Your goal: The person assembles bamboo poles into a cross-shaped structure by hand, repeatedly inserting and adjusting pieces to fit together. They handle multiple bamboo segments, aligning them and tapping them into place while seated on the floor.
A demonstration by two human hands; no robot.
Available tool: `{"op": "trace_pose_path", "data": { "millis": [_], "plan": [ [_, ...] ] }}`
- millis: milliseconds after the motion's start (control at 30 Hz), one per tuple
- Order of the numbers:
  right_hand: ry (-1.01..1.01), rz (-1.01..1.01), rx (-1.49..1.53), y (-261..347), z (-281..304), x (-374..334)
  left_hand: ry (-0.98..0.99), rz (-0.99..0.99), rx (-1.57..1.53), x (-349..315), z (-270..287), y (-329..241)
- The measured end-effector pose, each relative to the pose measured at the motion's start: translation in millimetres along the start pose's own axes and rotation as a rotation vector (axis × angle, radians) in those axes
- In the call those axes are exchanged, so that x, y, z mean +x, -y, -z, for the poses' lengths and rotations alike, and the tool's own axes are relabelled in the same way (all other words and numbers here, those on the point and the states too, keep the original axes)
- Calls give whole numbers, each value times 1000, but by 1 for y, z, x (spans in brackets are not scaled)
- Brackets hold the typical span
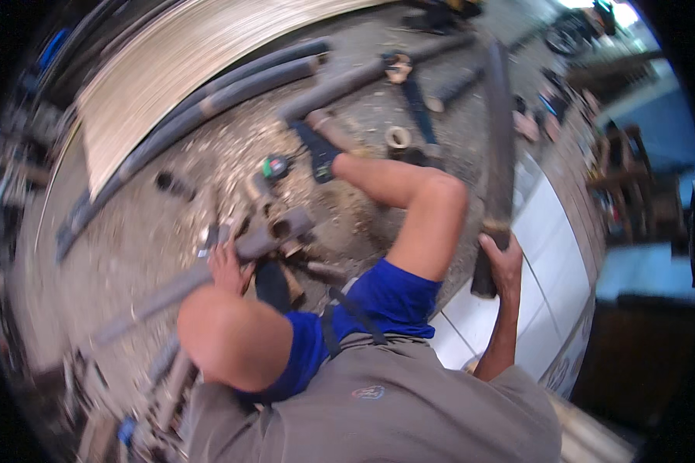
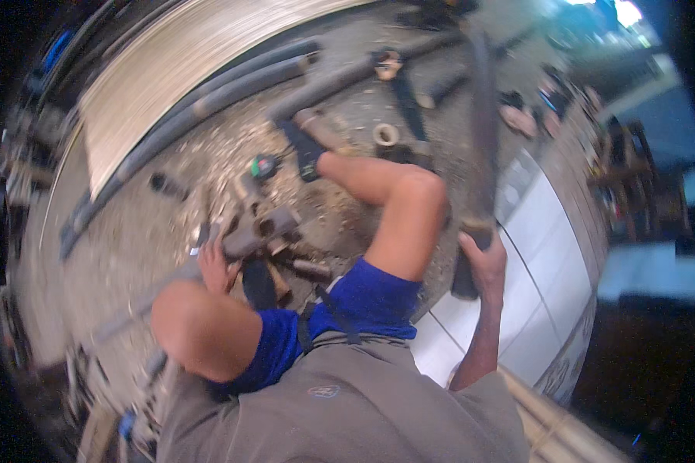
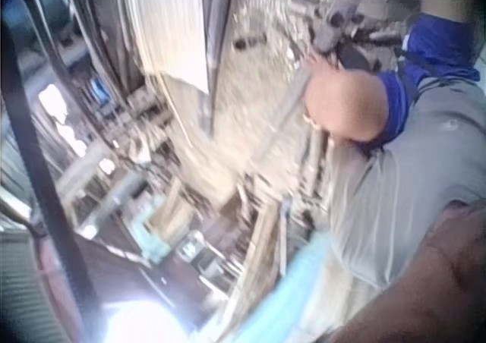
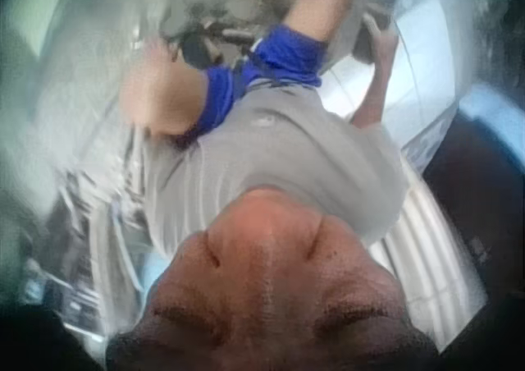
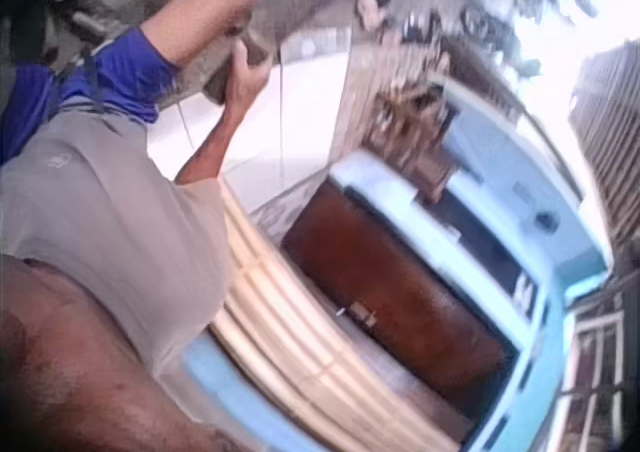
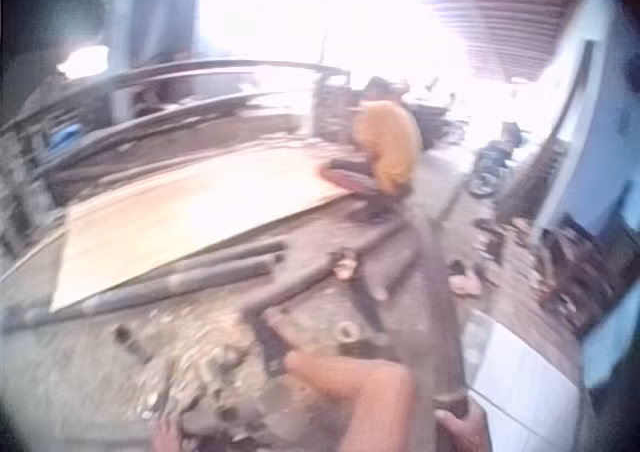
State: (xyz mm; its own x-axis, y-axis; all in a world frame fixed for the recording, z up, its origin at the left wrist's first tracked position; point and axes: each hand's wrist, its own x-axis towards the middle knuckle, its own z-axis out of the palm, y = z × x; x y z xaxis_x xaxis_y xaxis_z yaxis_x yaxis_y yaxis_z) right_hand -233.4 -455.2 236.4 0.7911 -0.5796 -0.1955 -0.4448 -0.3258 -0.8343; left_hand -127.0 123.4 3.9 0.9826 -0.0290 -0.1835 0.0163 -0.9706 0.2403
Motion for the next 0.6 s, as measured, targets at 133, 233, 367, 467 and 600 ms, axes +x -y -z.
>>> {"op": "trace_pose_path", "data": {
  "millis": [133, 233, 367, 467, 600],
  "plan": [
    [-32, -80, -134, -111, -11, 0, 76, 143, -12, -11, 10, 3],
    [11, -222, -134, -164, -24, -9, 50, 176, -33, -27, 6, 6],
    [-66, -116, -138, -210, -44, -24, -16, 178, -56, -41, -6, 4],
    [-90, -179, -316, -235, -49, -26, -66, 181, -47, -50, -13, 5],
    [-105, -266, -629, -252, -46, -23, -113, 218, -84, -59, -13, -6]
  ]
}}
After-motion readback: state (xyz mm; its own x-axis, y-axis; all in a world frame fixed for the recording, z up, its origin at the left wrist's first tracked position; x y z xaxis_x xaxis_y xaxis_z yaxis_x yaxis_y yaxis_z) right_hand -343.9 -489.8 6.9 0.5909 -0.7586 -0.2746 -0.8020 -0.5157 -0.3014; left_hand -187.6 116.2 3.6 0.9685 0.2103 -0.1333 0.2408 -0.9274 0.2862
